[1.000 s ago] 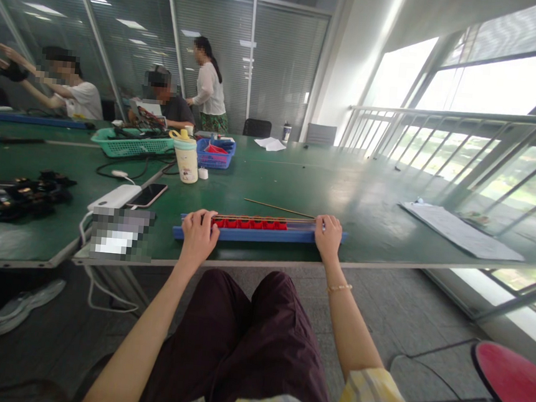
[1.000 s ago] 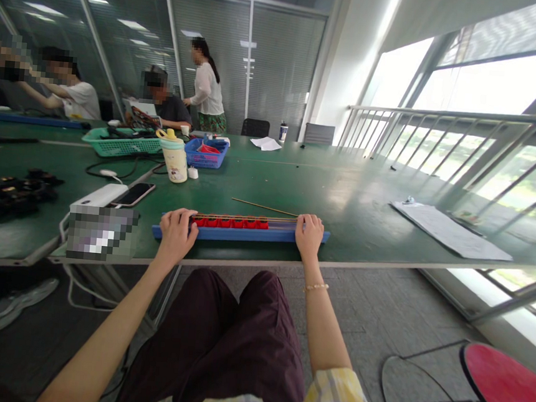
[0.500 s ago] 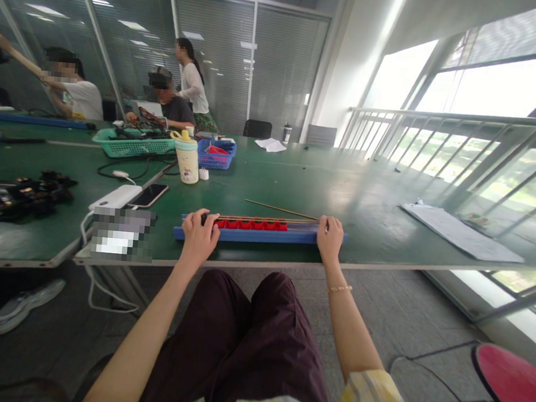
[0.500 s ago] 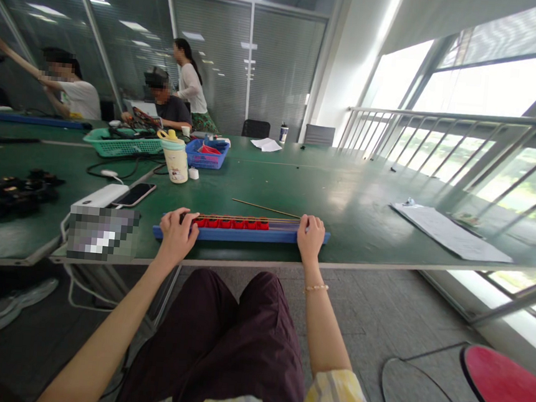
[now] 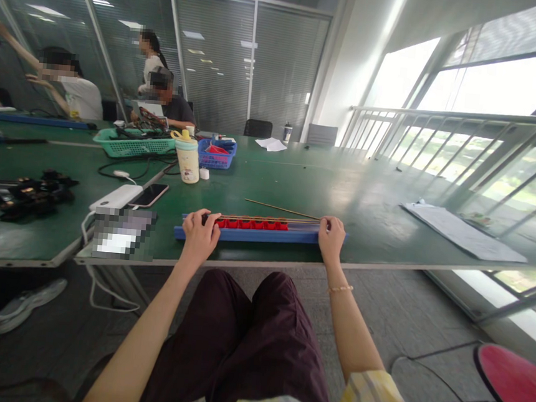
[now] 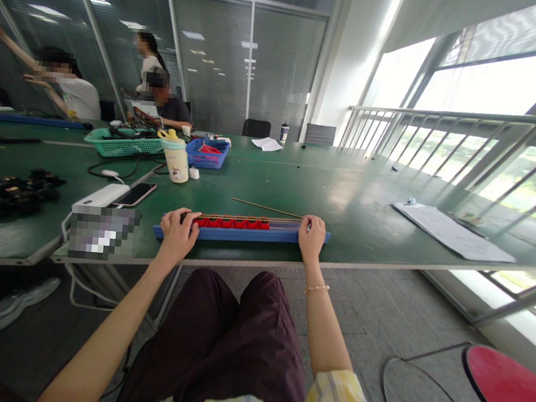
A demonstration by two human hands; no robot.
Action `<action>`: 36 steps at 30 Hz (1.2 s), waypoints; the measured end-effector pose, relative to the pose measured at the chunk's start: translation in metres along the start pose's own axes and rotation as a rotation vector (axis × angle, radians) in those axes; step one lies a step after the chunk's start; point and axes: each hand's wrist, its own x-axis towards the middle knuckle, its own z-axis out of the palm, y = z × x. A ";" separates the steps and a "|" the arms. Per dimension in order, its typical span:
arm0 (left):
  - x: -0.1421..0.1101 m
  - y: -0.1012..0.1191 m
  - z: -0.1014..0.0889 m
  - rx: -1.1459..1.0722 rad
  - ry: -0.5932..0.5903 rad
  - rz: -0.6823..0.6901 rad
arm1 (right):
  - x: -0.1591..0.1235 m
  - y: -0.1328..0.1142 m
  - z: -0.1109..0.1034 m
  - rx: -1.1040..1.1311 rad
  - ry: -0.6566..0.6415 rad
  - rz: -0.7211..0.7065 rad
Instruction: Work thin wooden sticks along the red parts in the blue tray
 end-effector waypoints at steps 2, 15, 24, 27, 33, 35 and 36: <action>0.000 0.000 0.000 0.006 0.001 0.003 | 0.000 -0.001 0.000 0.018 0.009 0.009; 0.000 0.002 -0.001 0.022 -0.016 -0.009 | 0.000 0.001 -0.003 0.119 0.090 0.061; 0.000 0.003 0.001 0.028 0.008 0.008 | 0.001 -0.001 -0.001 0.026 0.046 0.028; 0.000 0.003 0.000 0.012 0.017 0.005 | 0.001 -0.002 0.000 0.013 0.023 0.018; 0.000 0.000 0.003 -0.028 0.042 0.002 | 0.000 -0.003 -0.004 0.117 0.038 0.052; 0.000 0.000 0.003 -0.019 0.041 0.004 | 0.000 -0.003 -0.004 0.136 0.041 0.058; 0.000 0.000 0.002 -0.013 0.038 0.005 | 0.000 -0.003 -0.004 0.146 0.044 0.065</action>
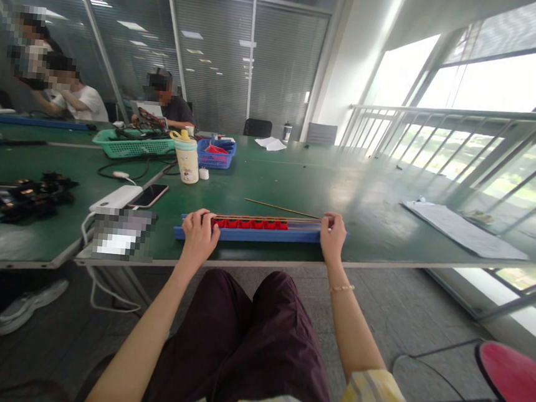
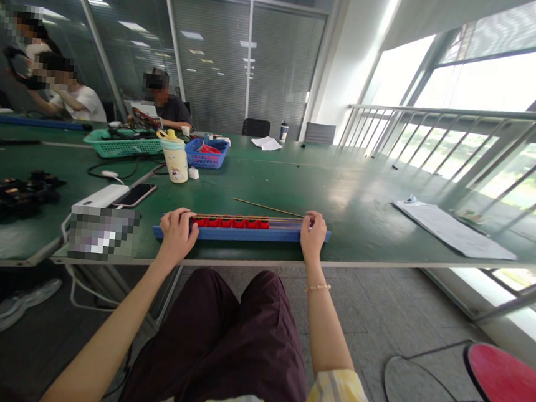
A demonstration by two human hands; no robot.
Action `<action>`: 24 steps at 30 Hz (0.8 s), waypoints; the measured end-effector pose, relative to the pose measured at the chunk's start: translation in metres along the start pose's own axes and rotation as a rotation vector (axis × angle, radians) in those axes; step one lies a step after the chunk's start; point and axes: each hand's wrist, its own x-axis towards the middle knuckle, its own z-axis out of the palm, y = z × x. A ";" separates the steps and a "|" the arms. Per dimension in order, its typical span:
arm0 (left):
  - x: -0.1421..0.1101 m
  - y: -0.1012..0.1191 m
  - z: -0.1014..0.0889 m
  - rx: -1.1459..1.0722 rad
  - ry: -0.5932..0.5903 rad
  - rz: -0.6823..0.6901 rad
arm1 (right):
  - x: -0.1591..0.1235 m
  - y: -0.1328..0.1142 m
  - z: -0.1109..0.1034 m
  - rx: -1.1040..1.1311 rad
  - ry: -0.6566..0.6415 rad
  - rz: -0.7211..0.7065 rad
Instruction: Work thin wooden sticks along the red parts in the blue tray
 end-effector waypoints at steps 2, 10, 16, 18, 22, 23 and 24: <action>0.000 0.000 0.000 0.014 -0.007 0.002 | 0.000 0.000 0.000 0.020 0.011 0.021; 0.000 -0.001 -0.001 0.034 -0.023 0.000 | -0.003 -0.005 -0.002 0.049 0.094 0.040; 0.000 0.000 -0.002 0.010 -0.022 -0.005 | -0.002 -0.002 -0.002 -0.036 0.158 -0.022; 0.000 -0.001 -0.002 0.013 -0.022 -0.005 | -0.001 -0.001 -0.002 -0.061 0.170 -0.041; 0.000 -0.001 -0.002 0.022 -0.013 0.005 | 0.000 -0.001 -0.004 -0.069 0.180 -0.032; 0.000 -0.001 -0.002 0.023 -0.011 0.006 | 0.000 -0.002 -0.005 -0.067 0.181 -0.025; 0.000 -0.001 -0.003 0.023 -0.011 0.005 | 0.000 -0.003 -0.006 -0.065 0.182 -0.017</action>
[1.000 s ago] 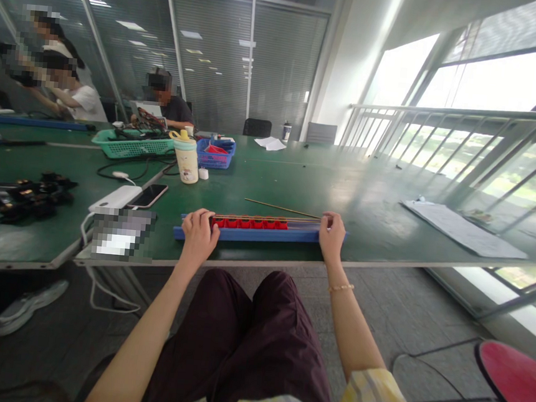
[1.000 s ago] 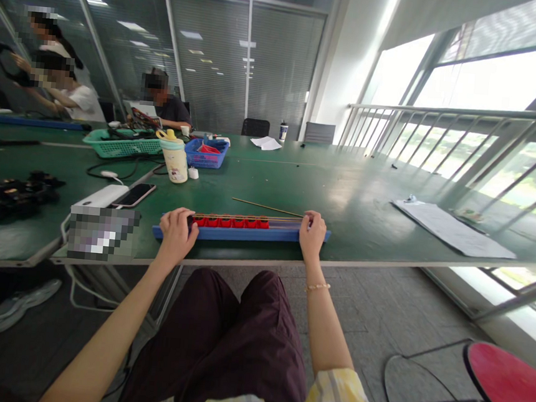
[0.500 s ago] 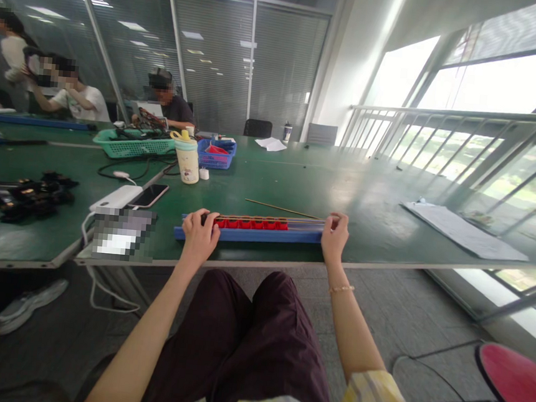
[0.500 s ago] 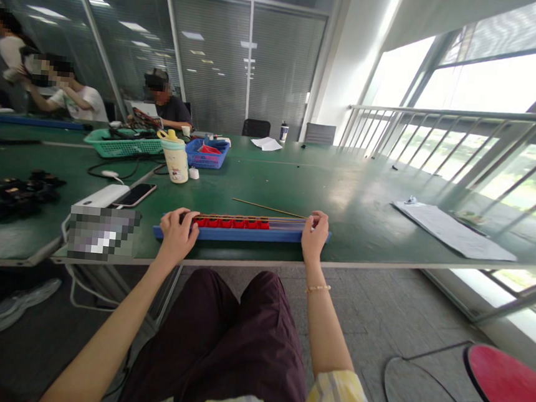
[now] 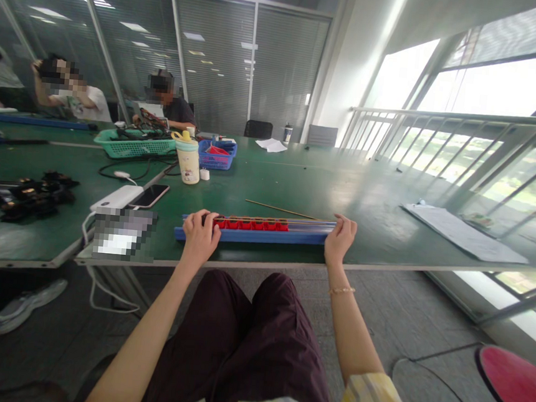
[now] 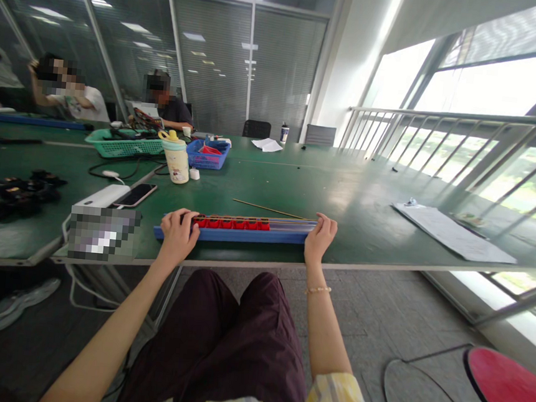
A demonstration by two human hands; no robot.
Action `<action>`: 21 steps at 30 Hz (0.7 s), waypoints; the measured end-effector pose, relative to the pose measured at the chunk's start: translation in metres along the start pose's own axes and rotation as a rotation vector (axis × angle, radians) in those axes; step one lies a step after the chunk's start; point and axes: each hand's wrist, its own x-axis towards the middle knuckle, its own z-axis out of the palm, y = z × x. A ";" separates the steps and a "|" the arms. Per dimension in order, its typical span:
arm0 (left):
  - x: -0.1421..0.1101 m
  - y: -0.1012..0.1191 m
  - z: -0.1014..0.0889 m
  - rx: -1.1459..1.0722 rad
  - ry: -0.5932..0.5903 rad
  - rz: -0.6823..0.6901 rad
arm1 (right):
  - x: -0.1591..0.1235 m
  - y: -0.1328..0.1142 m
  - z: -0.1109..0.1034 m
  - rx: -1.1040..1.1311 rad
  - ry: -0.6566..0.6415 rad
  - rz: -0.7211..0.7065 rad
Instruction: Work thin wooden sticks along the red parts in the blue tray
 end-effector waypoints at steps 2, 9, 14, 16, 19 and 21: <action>0.000 0.000 0.000 -0.003 -0.004 -0.002 | 0.001 -0.002 -0.001 -0.003 0.005 0.020; 0.000 0.000 -0.001 -0.015 -0.009 -0.010 | 0.002 -0.002 -0.001 -0.043 0.041 0.066; 0.000 -0.001 -0.001 -0.017 -0.008 -0.009 | 0.001 -0.001 0.001 -0.100 0.087 0.129; 0.000 -0.002 -0.001 -0.022 -0.008 -0.012 | 0.000 0.001 0.002 -0.125 0.100 0.144; 0.000 -0.002 -0.002 -0.028 -0.006 -0.015 | -0.001 0.003 0.003 -0.154 0.120 0.161; -0.001 -0.002 -0.003 -0.024 -0.007 -0.014 | -0.002 0.004 0.003 -0.160 0.133 0.166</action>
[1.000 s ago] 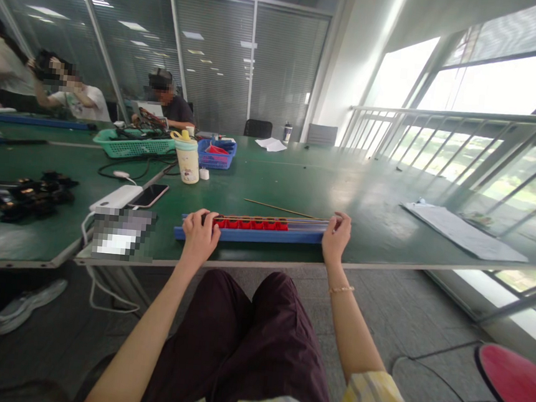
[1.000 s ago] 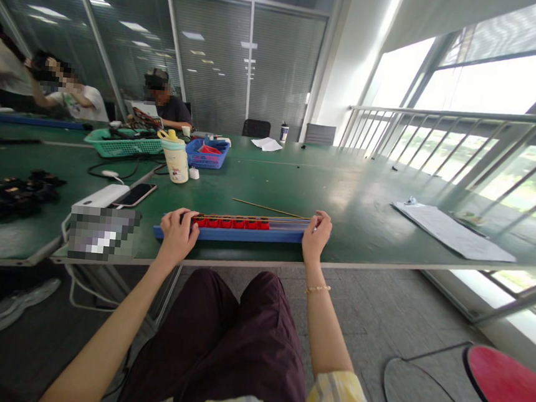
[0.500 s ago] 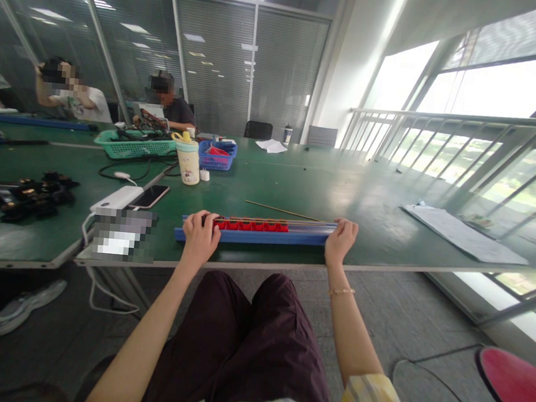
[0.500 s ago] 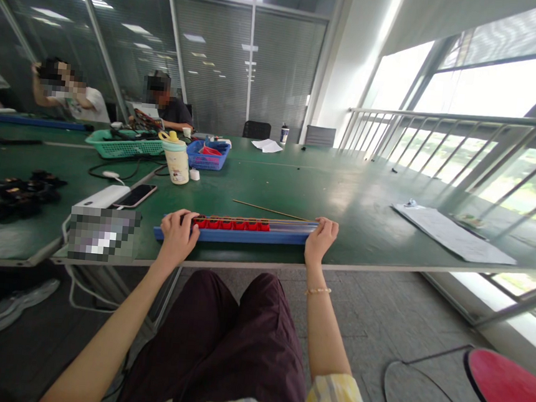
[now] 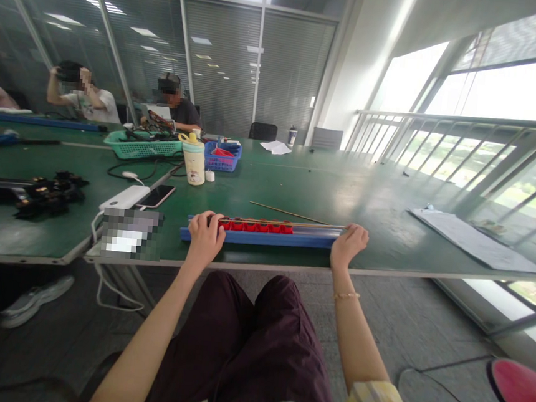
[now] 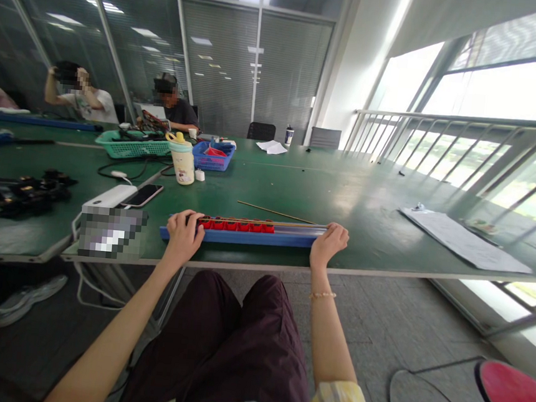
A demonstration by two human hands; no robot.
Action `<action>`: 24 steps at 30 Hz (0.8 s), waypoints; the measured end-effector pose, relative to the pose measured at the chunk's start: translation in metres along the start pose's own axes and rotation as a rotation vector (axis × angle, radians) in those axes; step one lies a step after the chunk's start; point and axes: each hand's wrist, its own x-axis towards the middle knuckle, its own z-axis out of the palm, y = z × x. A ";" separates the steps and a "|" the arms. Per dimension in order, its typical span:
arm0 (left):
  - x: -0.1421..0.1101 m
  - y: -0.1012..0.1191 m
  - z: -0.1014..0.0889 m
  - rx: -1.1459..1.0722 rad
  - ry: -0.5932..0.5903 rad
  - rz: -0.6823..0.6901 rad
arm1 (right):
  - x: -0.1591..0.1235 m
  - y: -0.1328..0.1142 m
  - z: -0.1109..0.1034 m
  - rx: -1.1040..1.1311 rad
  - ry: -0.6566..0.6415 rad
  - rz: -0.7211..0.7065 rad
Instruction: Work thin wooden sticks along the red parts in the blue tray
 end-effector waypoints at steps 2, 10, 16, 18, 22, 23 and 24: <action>0.000 0.000 -0.001 0.007 -0.006 -0.002 | -0.001 0.000 0.000 0.006 0.017 0.002; -0.001 -0.002 -0.003 0.012 -0.006 -0.007 | -0.002 -0.003 -0.003 0.032 0.070 0.023; -0.001 -0.002 -0.003 0.006 -0.008 -0.004 | -0.001 -0.003 -0.004 0.032 0.073 0.091; -0.001 -0.002 -0.003 0.003 -0.010 -0.006 | -0.002 -0.003 -0.004 0.021 0.079 0.121; -0.001 -0.002 -0.002 0.000 -0.011 -0.011 | -0.003 -0.001 -0.002 0.006 0.095 0.161; 0.000 -0.002 -0.002 -0.001 -0.011 -0.010 | -0.003 0.000 -0.002 0.000 0.098 0.162; 0.000 -0.002 -0.002 -0.001 -0.011 -0.009 | -0.003 0.000 -0.002 -0.007 0.100 0.160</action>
